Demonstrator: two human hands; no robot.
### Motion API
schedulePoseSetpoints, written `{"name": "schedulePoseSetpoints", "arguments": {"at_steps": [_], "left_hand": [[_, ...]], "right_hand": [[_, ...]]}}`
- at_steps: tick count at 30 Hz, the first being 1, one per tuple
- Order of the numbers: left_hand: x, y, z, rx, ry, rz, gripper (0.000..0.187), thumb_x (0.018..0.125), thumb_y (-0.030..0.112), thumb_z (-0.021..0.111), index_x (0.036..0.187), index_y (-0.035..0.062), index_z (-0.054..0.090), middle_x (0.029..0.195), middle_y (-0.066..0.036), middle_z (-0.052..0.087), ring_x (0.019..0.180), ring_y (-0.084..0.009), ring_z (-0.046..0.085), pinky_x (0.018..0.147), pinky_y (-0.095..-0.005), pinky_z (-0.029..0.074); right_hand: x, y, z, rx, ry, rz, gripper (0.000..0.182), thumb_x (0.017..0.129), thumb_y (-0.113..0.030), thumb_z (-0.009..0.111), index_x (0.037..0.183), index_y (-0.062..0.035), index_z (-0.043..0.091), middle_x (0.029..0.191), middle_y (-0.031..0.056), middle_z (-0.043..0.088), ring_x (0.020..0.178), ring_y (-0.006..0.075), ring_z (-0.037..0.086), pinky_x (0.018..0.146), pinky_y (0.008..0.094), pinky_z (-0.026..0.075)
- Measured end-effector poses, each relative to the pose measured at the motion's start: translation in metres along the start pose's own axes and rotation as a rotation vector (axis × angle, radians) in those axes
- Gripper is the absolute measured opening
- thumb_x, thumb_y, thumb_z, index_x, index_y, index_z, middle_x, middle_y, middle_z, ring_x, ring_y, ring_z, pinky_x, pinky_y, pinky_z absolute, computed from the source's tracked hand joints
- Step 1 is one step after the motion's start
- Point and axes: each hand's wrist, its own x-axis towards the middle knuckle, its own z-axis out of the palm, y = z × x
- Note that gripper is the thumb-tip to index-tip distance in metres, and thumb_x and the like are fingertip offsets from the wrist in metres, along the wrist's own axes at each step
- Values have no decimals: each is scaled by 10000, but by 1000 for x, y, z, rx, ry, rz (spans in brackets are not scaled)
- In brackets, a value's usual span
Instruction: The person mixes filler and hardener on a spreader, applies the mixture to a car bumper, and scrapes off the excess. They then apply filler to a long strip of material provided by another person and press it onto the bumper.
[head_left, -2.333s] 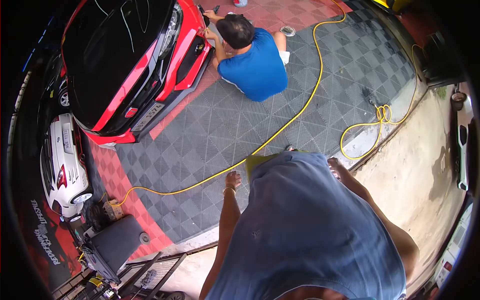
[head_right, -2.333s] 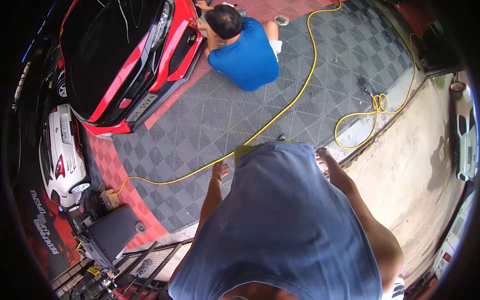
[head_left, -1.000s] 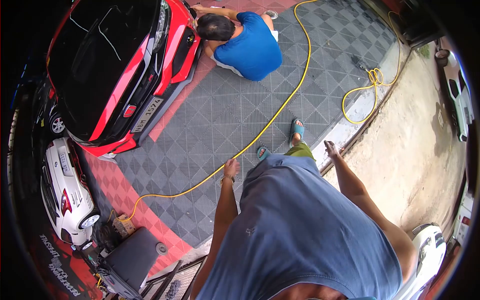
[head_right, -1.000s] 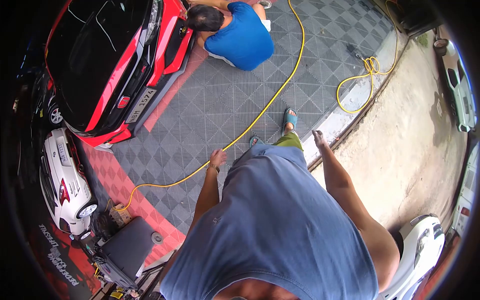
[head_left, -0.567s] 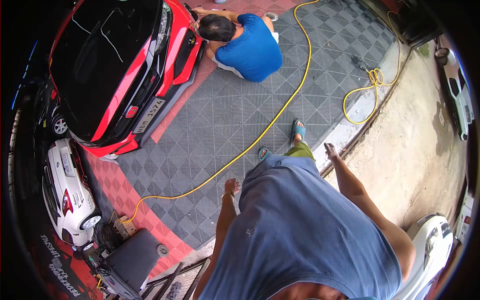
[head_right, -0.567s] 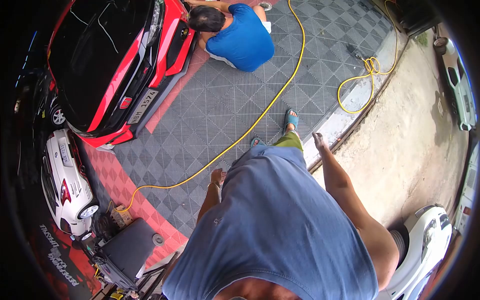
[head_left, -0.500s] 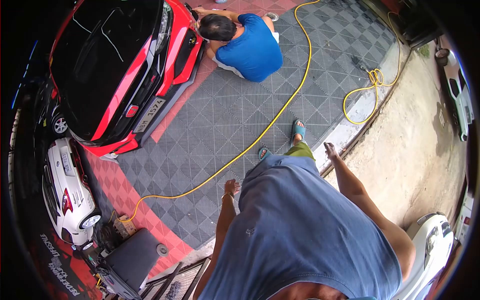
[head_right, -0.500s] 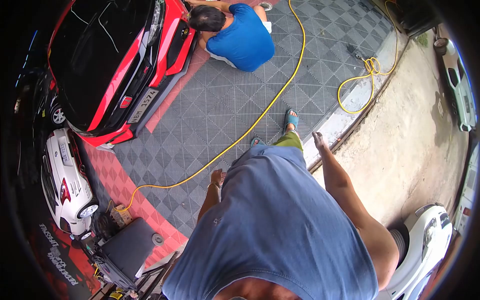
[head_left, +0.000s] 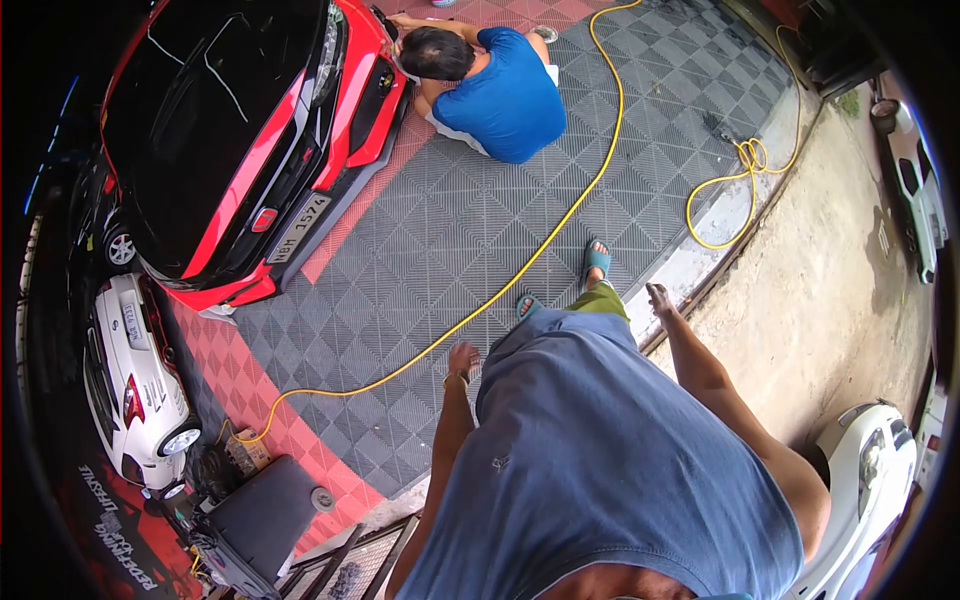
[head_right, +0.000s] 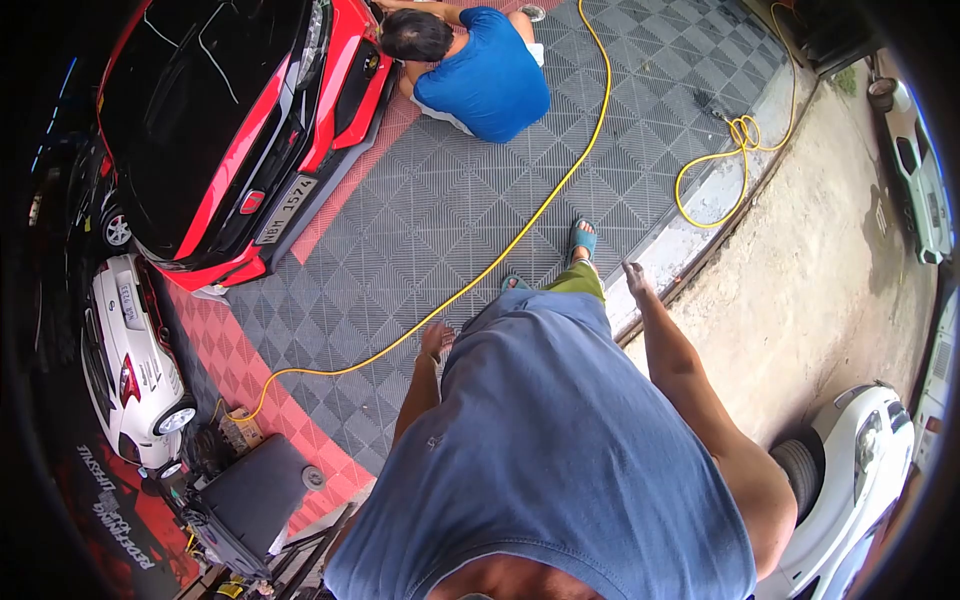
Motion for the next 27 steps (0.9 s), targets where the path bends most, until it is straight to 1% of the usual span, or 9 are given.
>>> {"name": "schedulePoseSetpoints", "arguments": {"at_steps": [3, 6, 9, 12, 17, 20, 23, 26, 27], "left_hand": [[-6, 7, 2, 0, -4, -6, 359, 898, 337, 528, 1141, 75, 490, 955, -103, 630, 775, -212, 623, 642, -360, 511], [-6, 5, 0, 16, 9, -27, 356, 895, 356, 533, 1122, 85, 494, 955, -100, 631, 770, -212, 620, 649, -366, 510], [-2, -1, -2, 40, 22, -62, 350, 892, 374, 536, 1094, 91, 500, 947, -98, 632, 764, -211, 617, 644, -368, 509], [-1, -5, -2, 31, 23, -83, 342, 892, 385, 538, 1070, 95, 506, 935, -95, 632, 755, -208, 615, 627, -362, 507], [2, -11, 0, 11, 31, -77, 316, 894, 375, 540, 1045, 99, 511, 918, -90, 630, 737, -199, 611, 606, -354, 503], [16, -19, -5, 11, -75, -50, 323, 894, 351, 518, 1094, 100, 478, 1007, -116, 621, 829, -246, 605, 703, -408, 469], [-1, -4, 5, -5, -7, -48, 337, 898, 341, 519, 1109, 82, 476, 1005, -118, 623, 818, -244, 618, 690, -410, 486], [-3, 3, 10, -39, 18, -42, 258, 899, 328, 543, 1027, 106, 513, 853, -74, 631, 681, -173, 600, 575, -340, 488], [0, 2, 10, -34, 13, -42, 255, 899, 329, 542, 1025, 108, 515, 851, -70, 633, 675, -170, 599, 574, -338, 486]], "right_hand": [[-1, 9, -1, 9, -8, 15, 537, 834, -530, 517, 1179, -118, 526, 888, 48, 537, 746, 165, 487, 518, 308, 384], [2, 19, 0, 5, 5, -42, 495, 838, -517, 515, 1147, -131, 545, 873, 42, 536, 734, 162, 488, 525, 313, 390], [2, 21, 2, 31, 32, -2, 467, 836, -512, 521, 1125, -146, 556, 859, 36, 534, 725, 158, 488, 532, 327, 396], [7, 23, 0, 18, 15, 8, 466, 833, -518, 525, 1129, -159, 548, 870, 39, 529, 735, 159, 487, 553, 340, 402], [2, 9, -1, 44, -7, 37, 532, 834, -539, 518, 1195, -149, 500, 945, 46, 529, 794, 167, 480, 567, 312, 383], [12, 15, -2, 21, 4, -22, 559, 836, -544, 514, 1221, -140, 483, 976, 54, 530, 813, 169, 475, 563, 296, 370], [7, 5, -5, -14, 2, -7, 564, 838, -541, 511, 1230, -137, 479, 981, 63, 529, 809, 170, 472, 561, 293, 366], [4, 0, -6, -19, -3, 9, 564, 839, -531, 511, 1238, -134, 478, 978, 68, 535, 811, 174, 479, 564, 296, 374], [4, 0, -7, -15, -2, 5, 564, 840, -527, 511, 1241, -133, 477, 977, 68, 538, 815, 175, 484, 566, 297, 378]]}}
